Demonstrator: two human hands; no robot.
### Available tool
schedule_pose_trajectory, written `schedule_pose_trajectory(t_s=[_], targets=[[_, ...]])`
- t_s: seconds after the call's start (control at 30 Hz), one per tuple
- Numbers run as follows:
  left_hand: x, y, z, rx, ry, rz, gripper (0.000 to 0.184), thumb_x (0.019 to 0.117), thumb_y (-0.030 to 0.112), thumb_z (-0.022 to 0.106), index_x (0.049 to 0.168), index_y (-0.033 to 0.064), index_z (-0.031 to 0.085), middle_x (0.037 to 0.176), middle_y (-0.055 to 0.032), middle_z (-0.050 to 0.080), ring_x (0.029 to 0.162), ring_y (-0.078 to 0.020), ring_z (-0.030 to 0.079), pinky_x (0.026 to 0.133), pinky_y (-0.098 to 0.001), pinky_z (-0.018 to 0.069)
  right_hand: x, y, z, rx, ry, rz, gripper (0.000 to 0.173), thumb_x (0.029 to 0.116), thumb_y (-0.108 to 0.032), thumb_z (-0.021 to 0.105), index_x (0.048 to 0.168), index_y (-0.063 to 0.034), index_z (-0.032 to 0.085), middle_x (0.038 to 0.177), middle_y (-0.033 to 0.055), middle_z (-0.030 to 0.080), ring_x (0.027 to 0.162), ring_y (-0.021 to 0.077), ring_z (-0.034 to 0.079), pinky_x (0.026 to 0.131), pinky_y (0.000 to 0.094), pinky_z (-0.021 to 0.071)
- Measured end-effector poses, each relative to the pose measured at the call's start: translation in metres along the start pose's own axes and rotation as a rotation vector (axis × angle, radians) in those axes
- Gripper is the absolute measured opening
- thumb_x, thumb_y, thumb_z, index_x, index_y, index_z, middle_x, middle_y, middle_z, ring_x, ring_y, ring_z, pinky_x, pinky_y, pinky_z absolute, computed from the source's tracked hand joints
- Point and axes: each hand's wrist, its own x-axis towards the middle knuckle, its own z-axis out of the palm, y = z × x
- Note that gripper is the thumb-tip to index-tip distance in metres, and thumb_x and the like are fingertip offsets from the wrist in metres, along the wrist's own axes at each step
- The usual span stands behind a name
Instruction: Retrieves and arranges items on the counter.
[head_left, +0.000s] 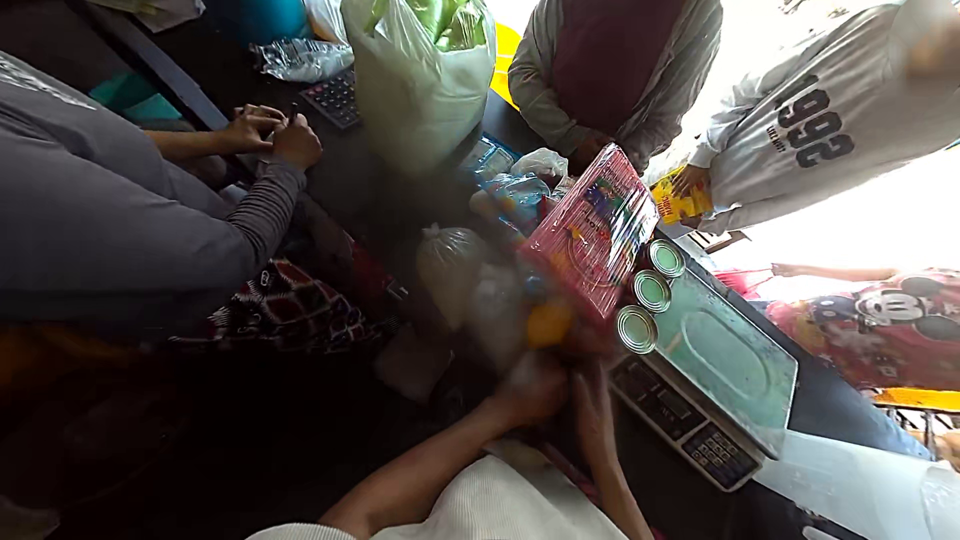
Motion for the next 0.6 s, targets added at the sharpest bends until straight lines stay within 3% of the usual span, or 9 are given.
schedule_pose_trajectory(t_s=[0.07, 0.13, 0.2, 0.23, 0.3, 0.37, 0.43, 0.5, 0.6], targets=[[-0.005, 0.022, -0.038, -0.2, -0.287, -0.081, 0.039, 0.1013, 0.041, 0.059, 0.12, 0.0083, 0.07, 0.121, -0.0118, 0.07, 0.12, -0.0263, 0.063, 0.109, -0.0475, 0.0456, -0.008, -0.003, -0.006, 0.056, 0.029, 0.003, 0.064, 0.1031, -0.029, 0.049, 0.158, 0.0, 0.031, 0.158, 0.0155, 0.043, 0.143, 0.0182, 0.045, 0.117, 0.0359, 0.0408], [-0.011, 0.041, -0.082, -0.446, -0.615, -0.089, 0.047, 0.0992, 0.036, 0.065, 0.135, 0.0062, 0.062, 0.127, -0.0188, 0.066, 0.118, -0.0341, 0.065, 0.102, -0.0589, 0.0499, -0.017, -0.01, -0.018, 0.133, 0.155, -0.028, 0.058, 0.1045, -0.025, 0.045, 0.155, 0.0011, 0.034, 0.146, 0.016, 0.055, 0.125, 0.0205, 0.062, 0.102, 0.0384, 0.0559], [-0.018, 0.048, -0.128, -0.65, -0.722, -0.012, 0.044, 0.1014, 0.031, 0.064, 0.138, 0.0067, 0.061, 0.121, -0.0157, 0.071, 0.11, -0.0286, 0.069, 0.099, -0.0537, 0.0533, -0.018, -0.011, -0.041, 0.155, 0.259, -0.134, 0.053, 0.1062, -0.021, 0.044, 0.153, -0.0001, 0.034, 0.137, 0.0151, 0.061, 0.112, 0.0239, 0.069, 0.09, 0.0415, 0.0627], [-0.019, 0.045, -0.15, -0.745, -0.638, -0.006, 0.037, 0.1032, 0.027, 0.059, 0.134, 0.0061, 0.064, 0.115, -0.0121, 0.073, 0.104, -0.0224, 0.071, 0.096, -0.0472, 0.0557, -0.015, -0.014, -0.055, 0.144, 0.293, -0.193, 0.051, 0.1069, -0.02, 0.043, 0.153, -0.0009, 0.034, 0.136, 0.0138, 0.062, 0.111, 0.0236, 0.07, 0.089, 0.0413, 0.0635], [-0.009, 0.026, -0.183, -0.799, -0.281, -0.117, 0.032, 0.1064, 0.024, 0.049, 0.123, 0.0034, 0.068, 0.108, -0.0077, 0.073, 0.098, -0.0129, 0.069, 0.093, -0.0362, 0.0568, 0.0, -0.027, -0.084, 0.085, 0.357, -0.301, 0.05, 0.1085, -0.021, 0.042, 0.153, 0.0003, 0.031, 0.137, 0.0114, 0.06, 0.111, 0.0199, 0.069, 0.088, 0.0384, 0.0627], [0.018, -0.005, -0.19, -0.686, 0.135, -0.375, 0.035, 0.1085, 0.023, 0.046, 0.123, 0.0006, 0.067, 0.112, -0.0118, 0.071, 0.103, -0.0157, 0.067, 0.094, -0.0375, 0.0538, 0.025, -0.053, -0.102, 0.028, 0.412, -0.405, 0.048, 0.1081, -0.017, 0.038, 0.15, 0.0058, 0.033, 0.139, 0.0121, 0.056, 0.113, 0.0182, 0.067, 0.09, 0.0386, 0.0614], [0.056, -0.047, -0.175, -0.621, 0.488, -0.51, 0.035, 0.1087, 0.023, 0.047, 0.131, -0.0001, 0.062, 0.127, -0.0168, 0.066, 0.115, -0.0237, 0.065, 0.101, -0.0441, 0.0524, 0.051, -0.091, -0.102, 0.021, 0.434, -0.471, 0.043, 0.1063, -0.013, 0.036, 0.143, 0.0077, 0.04, 0.138, 0.0112, 0.055, 0.117, 0.0172, 0.064, 0.093, 0.0393, 0.059], [0.09, -0.081, -0.167, -0.569, 0.638, -0.557, 0.041, 0.1073, 0.024, 0.05, 0.139, -0.0011, 0.055, 0.138, -0.021, 0.058, 0.125, -0.029, 0.06, 0.106, -0.0464, 0.0498, 0.075, -0.122, -0.093, -0.029, 0.388, -0.59, 0.037, 0.1045, -0.008, 0.035, 0.133, 0.0122, 0.048, 0.135, 0.0143, 0.057, 0.121, 0.0185, 0.062, 0.098, 0.0402, 0.0572], [0.118, -0.106, -0.172, -0.501, 0.583, -0.665, 0.047, 0.1041, 0.034, 0.057, 0.134, -0.0021, 0.057, 0.131, -0.0249, 0.059, 0.119, -0.0354, 0.061, 0.101, -0.0523, 0.0508, 0.091, -0.147, -0.077, -0.16, 0.205, -0.735, 0.033, 0.1055, -0.01, 0.042, 0.121, 0.0099, 0.062, 0.13, 0.0147, 0.062, 0.125, 0.0189, 0.06, 0.104, 0.0387, 0.0541]])
